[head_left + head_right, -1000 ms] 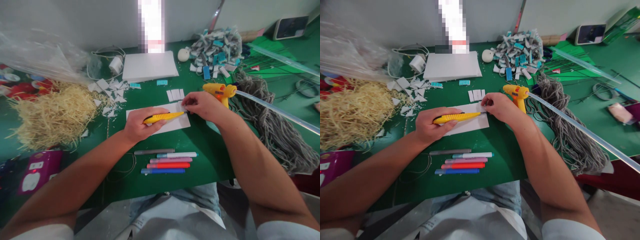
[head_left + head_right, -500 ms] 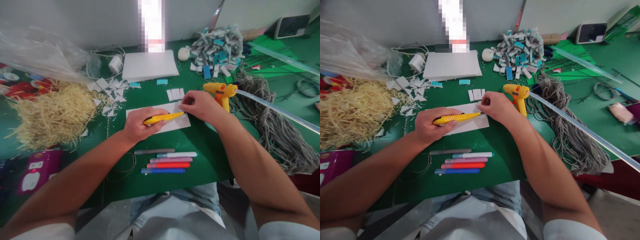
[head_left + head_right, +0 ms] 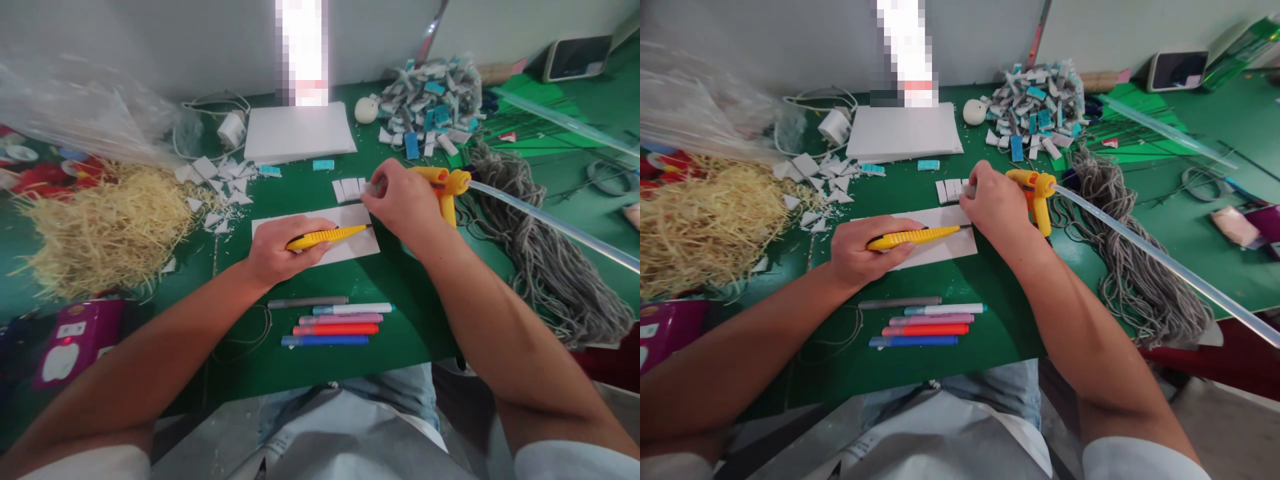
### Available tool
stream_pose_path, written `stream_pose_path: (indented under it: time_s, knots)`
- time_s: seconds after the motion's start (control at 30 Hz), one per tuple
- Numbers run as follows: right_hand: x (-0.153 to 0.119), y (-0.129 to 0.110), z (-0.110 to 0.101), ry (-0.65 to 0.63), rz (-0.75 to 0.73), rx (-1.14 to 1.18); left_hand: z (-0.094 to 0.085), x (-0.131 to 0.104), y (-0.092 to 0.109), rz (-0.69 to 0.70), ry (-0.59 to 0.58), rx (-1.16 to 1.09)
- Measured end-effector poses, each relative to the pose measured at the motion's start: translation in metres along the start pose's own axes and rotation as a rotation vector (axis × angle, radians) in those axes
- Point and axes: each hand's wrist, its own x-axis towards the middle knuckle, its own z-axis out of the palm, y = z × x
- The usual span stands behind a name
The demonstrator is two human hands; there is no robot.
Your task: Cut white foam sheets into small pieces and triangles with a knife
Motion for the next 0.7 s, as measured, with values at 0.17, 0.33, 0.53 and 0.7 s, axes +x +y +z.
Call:
stream_pose_path:
  time_s: [0.17,0.33,0.53,0.7]
  knots:
    - [0.010,0.008,0.003,0.186,-0.070,-0.040,-0.001,0.001,0.001,-0.098,0.003,-0.042]
    - [0.015,0.000,0.011,0.066,0.036,-0.147,0.000,0.001,0.001,-0.131,0.021,-0.080]
    - [0.004,-0.005,0.000,0.171,-0.055,-0.078,0.001,0.001,0.001,-0.032,0.037,-0.009]
    - [-0.026,-0.018,-0.040,0.346,-0.267,-0.027,0.000,0.001,-0.001,-0.025,0.047,0.016]
